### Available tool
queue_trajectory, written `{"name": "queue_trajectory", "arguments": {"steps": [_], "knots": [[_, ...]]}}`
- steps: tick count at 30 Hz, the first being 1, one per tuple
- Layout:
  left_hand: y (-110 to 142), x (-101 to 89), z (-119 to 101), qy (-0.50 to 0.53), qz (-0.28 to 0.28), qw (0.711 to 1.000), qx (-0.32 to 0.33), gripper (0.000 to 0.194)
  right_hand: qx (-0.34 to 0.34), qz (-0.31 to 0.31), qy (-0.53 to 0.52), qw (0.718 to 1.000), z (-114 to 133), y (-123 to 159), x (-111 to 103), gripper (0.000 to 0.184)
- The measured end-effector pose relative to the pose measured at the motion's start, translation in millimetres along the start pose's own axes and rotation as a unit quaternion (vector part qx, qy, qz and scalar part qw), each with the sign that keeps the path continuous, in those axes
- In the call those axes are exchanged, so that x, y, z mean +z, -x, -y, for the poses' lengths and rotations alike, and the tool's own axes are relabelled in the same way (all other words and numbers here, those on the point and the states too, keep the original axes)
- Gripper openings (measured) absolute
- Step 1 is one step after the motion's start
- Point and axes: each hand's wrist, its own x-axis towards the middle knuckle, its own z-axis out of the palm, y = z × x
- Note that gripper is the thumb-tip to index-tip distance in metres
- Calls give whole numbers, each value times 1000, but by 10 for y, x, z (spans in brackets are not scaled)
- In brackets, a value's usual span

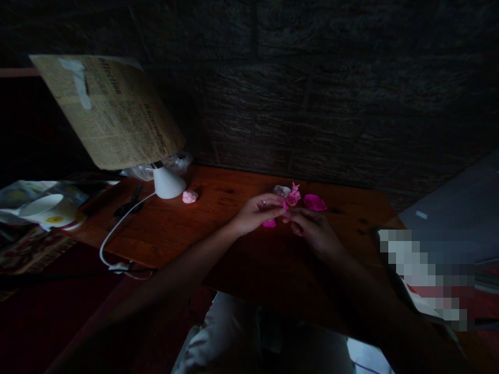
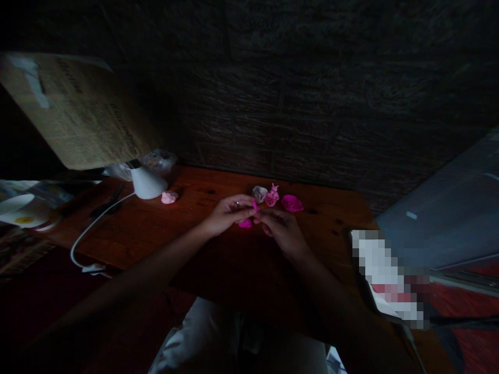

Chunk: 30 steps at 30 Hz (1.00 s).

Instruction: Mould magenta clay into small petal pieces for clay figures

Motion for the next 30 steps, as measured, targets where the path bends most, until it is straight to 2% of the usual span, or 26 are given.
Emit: {"name": "queue_trajectory", "arguments": {"steps": [4,8,10,13,15,21,26,30], "knots": [[-7,-2,60,4,7,1000,-18,44,12,-7,14,1000,-1,-12,6,26],[-26,35,67,54,4,998,-28,42,10,3,31,999,-5,-12,-5,22],[-42,36,27,93,-19,995,-19,39,10,29,70,997,3,6,-10,20],[-65,-4,-57,159,-85,984,4,35,7,95,147,985,13,39,-14,18],[-72,-39,-95,183,-104,978,2,34,-4,108,189,976,10,49,-29,19],[-57,-36,-81,197,-70,977,-32,28,-119,84,323,935,-3,2,-172,12],[-34,-23,-71,202,-47,978,-26,44,-133,73,349,925,-3,-26,-227,12],[-33,-28,-78,202,-37,978,-24,33,-127,81,365,919,-25,-23,-217,15]]}}
